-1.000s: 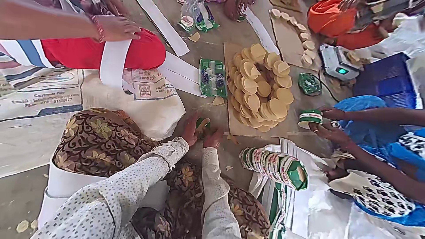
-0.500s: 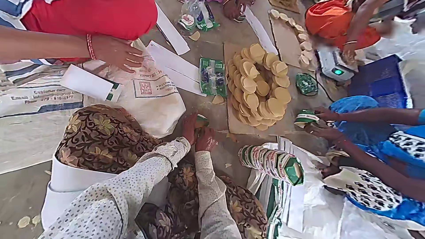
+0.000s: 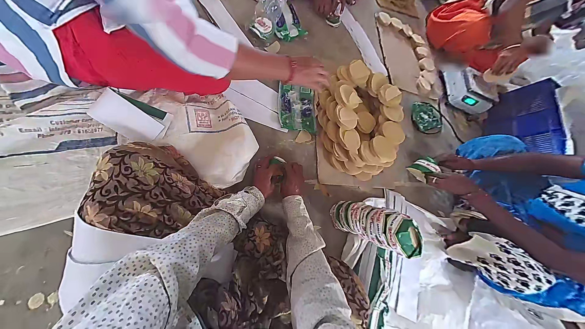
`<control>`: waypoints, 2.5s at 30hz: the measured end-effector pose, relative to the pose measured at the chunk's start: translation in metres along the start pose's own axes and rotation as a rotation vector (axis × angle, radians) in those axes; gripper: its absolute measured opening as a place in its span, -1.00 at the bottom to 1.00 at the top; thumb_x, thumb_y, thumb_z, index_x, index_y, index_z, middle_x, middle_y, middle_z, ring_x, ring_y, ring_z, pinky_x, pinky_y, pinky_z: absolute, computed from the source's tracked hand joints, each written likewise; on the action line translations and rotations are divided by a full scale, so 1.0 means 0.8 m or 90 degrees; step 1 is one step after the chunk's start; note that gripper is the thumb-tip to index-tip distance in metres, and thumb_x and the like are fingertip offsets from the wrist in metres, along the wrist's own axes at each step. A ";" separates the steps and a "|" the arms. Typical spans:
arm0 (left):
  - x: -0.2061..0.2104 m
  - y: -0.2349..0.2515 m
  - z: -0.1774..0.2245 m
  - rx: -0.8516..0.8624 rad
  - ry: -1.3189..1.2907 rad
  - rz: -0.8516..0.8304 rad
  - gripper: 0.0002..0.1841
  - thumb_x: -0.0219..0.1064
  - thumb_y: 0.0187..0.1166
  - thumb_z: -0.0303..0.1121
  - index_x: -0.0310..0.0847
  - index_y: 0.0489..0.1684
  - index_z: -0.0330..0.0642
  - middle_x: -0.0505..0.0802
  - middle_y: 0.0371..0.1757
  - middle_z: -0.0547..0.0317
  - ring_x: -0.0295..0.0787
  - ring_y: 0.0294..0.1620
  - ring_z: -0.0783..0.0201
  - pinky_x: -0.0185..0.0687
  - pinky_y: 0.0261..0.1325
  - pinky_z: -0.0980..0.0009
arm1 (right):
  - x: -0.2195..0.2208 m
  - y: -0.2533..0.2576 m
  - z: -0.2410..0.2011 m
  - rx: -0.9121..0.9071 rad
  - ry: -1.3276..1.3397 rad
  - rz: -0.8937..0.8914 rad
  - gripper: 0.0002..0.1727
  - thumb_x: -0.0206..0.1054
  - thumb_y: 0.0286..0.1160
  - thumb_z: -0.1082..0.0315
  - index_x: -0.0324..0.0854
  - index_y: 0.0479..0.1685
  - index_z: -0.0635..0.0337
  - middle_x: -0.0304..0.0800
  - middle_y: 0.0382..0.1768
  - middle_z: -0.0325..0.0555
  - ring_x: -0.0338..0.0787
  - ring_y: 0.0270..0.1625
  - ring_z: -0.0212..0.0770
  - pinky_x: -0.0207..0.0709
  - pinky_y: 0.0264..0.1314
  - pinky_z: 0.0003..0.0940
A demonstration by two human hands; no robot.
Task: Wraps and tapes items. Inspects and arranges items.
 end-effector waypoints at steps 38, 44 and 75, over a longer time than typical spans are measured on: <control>0.192 -0.051 0.267 0.415 -0.417 -0.159 -0.42 0.12 0.65 -0.38 0.29 0.60 -0.62 0.49 0.64 -0.38 0.44 0.68 0.11 0.35 0.69 0.32 | -0.303 -0.251 0.138 -0.053 -0.219 0.601 -0.79 0.27 0.53 0.41 0.86 -0.17 0.21 0.93 -0.08 0.06 0.87 0.05 0.09 0.66 0.20 -0.07; 0.157 -0.046 0.218 0.407 -0.304 -0.170 -0.41 0.15 0.68 -0.30 0.31 0.63 -0.53 0.51 0.64 -0.31 0.53 0.61 0.11 0.52 0.59 0.28 | -0.294 -0.242 0.134 -0.045 -0.196 0.543 -0.68 0.20 0.53 0.32 0.86 -0.02 0.22 0.92 0.02 0.09 0.85 0.12 0.13 0.63 0.28 0.00; -0.138 -0.294 -0.095 0.129 -0.013 0.010 -0.77 0.38 0.50 -0.45 0.68 0.01 -0.41 0.84 -0.09 -0.07 0.79 -0.08 0.24 0.69 0.11 0.30 | -0.200 -0.234 -0.061 -0.108 0.204 0.328 -0.76 0.33 0.52 0.39 0.80 -0.13 0.45 0.88 -0.20 0.19 0.89 -0.19 -0.14 0.77 -0.04 -0.30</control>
Point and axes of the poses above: each hand's wrist, its own y-axis towards the middle knuckle, its own x-axis out of the palm, z = x × y, the point moved 8 cm from there along y, towards the middle knuckle
